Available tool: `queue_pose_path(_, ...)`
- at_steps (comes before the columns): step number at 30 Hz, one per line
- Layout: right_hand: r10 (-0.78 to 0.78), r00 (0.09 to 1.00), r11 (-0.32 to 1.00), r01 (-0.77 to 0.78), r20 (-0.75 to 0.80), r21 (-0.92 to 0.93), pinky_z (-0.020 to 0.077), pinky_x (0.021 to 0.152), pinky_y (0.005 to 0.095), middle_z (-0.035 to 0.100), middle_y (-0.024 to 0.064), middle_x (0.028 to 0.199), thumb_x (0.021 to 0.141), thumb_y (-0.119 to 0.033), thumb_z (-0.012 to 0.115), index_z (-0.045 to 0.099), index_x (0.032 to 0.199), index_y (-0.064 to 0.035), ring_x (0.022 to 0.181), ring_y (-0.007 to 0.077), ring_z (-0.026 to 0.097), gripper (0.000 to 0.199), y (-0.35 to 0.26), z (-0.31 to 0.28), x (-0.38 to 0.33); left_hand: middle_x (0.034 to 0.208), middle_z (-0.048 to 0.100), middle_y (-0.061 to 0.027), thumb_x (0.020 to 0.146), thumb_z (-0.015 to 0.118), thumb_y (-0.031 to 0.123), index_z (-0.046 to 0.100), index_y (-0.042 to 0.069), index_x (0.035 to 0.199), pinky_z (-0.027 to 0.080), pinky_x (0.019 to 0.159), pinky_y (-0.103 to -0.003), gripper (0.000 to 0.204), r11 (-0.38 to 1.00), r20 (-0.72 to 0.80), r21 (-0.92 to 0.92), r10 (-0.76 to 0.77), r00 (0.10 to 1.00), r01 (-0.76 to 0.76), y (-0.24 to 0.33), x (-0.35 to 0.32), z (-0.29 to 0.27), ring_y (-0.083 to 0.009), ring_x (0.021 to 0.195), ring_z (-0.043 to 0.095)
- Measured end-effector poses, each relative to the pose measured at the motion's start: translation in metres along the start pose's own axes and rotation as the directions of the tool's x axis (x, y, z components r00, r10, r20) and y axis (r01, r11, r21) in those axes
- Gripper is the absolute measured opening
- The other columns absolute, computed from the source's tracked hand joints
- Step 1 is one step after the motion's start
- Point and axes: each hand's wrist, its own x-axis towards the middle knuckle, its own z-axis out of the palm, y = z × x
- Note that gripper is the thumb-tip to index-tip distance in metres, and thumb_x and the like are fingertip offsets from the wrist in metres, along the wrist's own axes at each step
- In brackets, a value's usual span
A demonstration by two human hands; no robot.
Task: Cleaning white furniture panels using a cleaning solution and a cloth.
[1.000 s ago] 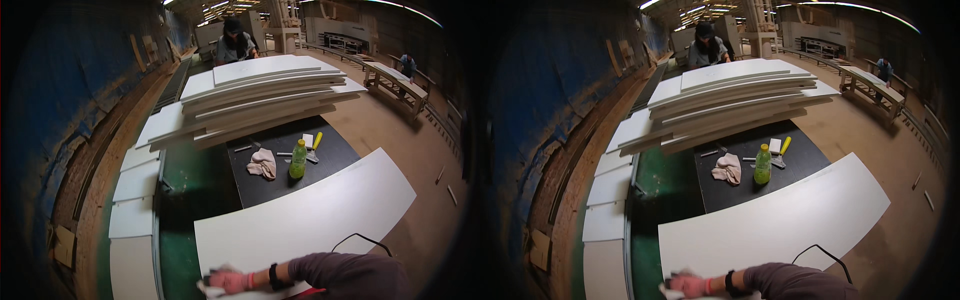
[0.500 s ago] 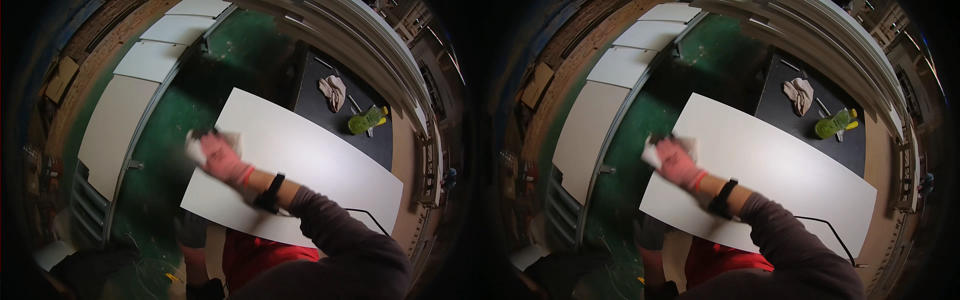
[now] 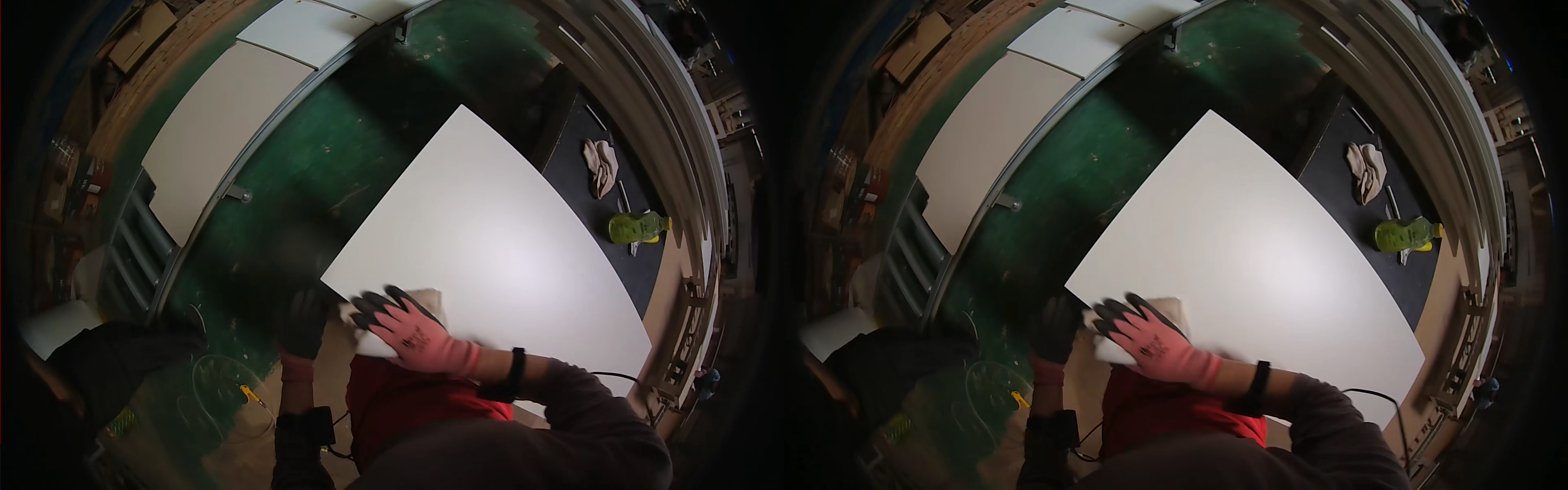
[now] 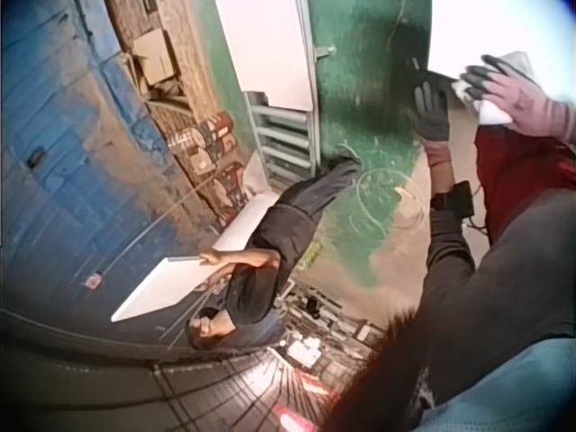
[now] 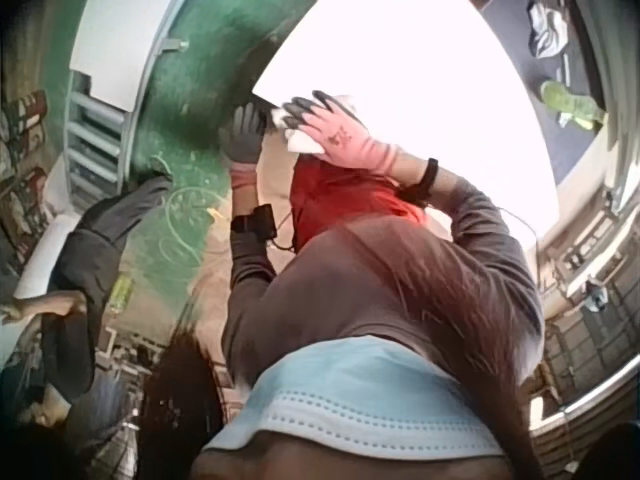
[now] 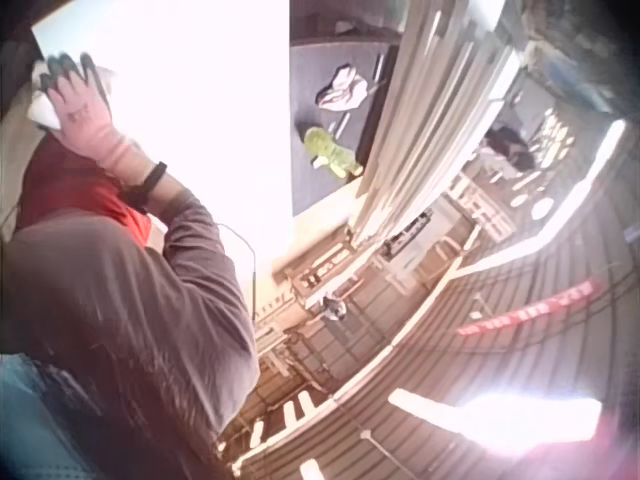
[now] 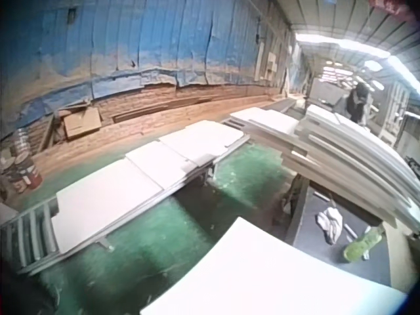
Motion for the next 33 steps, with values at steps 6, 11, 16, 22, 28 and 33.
queue_pose_path(6, 0.095, 0.980, 0.995, -0.096, -0.173, 0.003, 0.0225, 0.105, 0.0495, 0.044, 0.0200, 0.125, 0.075, -0.035, 0.062, 0.044, 0.123, -0.0004, 0.120, 0.0345, 0.038, 0.062, 0.024, 0.047, 0.085, 0.136, 0.040, -0.0119, 0.093, 0.038, 0.025, 0.037, 0.005, 0.133, 0.028, 0.105, -0.040, 0.045, -0.036, 0.247, 0.968, 0.280, 0.928, -0.247, -0.012, 0.023, 0.016, -0.0266, 0.123, 0.041)
queue_pose_path(11, 0.370, 0.872, 0.922, -0.386, -0.322, 0.014, 0.0187, 0.107, 0.0493, 0.042, 0.0189, 0.124, 0.074, -0.034, 0.063, 0.045, 0.121, -0.0003, 0.122, 0.0348, 0.036, 0.061, 0.049, -0.001, 0.054, 0.129, 0.047, -0.0145, 0.091, 0.042, 0.020, 0.042, 0.002, 0.129, 0.032, 0.102, -0.039, 0.042, -0.653, 0.481, 0.670, 0.019, 0.876, -0.353, 0.023, 0.048, 0.075, -0.0275, 0.119, 0.046)
queue_pose_path(16, 0.795, 0.346, 0.460, -0.879, -0.499, 0.123, 0.0169, 0.108, 0.0465, 0.046, 0.0162, 0.120, 0.076, -0.033, 0.062, 0.048, 0.118, -0.0027, 0.121, 0.0306, 0.036, 0.054, 0.131, -0.042, -0.038, 0.131, 0.045, -0.0144, 0.096, 0.029, 0.019, 0.038, -0.005, 0.129, 0.031, 0.104, -0.035, 0.042, 0.888, 0.254, 0.459, -0.171, 0.952, 0.038, 0.022, 0.104, 0.110, -0.0222, 0.120, 0.044)
queue_pose_path(22, 0.605, -0.612, -0.438, -0.790, -0.510, 0.428, 0.0188, 0.109, 0.0417, 0.040, 0.0192, 0.134, 0.085, -0.034, 0.050, 0.035, 0.132, 0.0025, 0.128, 0.0325, 0.032, 0.061, 0.130, 0.000, -0.350, 0.131, 0.043, -0.0129, 0.098, 0.029, 0.031, 0.035, -0.006, 0.132, 0.029, 0.103, -0.030, 0.051, -0.082, 0.196, 0.977, -0.040, 0.980, -0.198, 0.014, 0.125, 0.085, -0.0200, 0.120, 0.041)
queue_pose_path(28, 0.068, -0.974, -0.823, -0.178, -0.217, 0.540, 0.0232, 0.104, 0.0486, 0.038, 0.0142, 0.137, 0.087, -0.048, 0.041, 0.035, 0.134, -0.0025, 0.129, 0.0288, 0.032, 0.065, 0.072, 0.029, -0.497, 0.134, 0.038, -0.0140, 0.098, 0.027, 0.029, 0.027, -0.004, 0.137, 0.027, 0.104, -0.032, 0.050, -0.152, 0.208, 0.960, -0.173, 0.963, -0.235, 0.012, 0.130, 0.083, -0.0204, 0.124, 0.035)
queue_pose_path(33, 0.625, -0.379, -0.166, -0.919, -0.682, 0.358, 0.0392, 0.086, 0.0424, 0.056, 0.0197, 0.096, 0.074, -0.022, 0.061, 0.052, 0.095, 0.0022, 0.095, 0.0336, 0.052, 0.033, 0.161, -0.037, -0.273, 0.134, 0.039, -0.0171, 0.093, 0.039, 0.025, 0.028, -0.003, 0.136, 0.032, 0.101, -0.033, 0.052, -0.291, 0.405, 0.842, -0.212, 0.889, -0.453, 0.015, 0.126, 0.094, -0.0236, 0.120, 0.040)
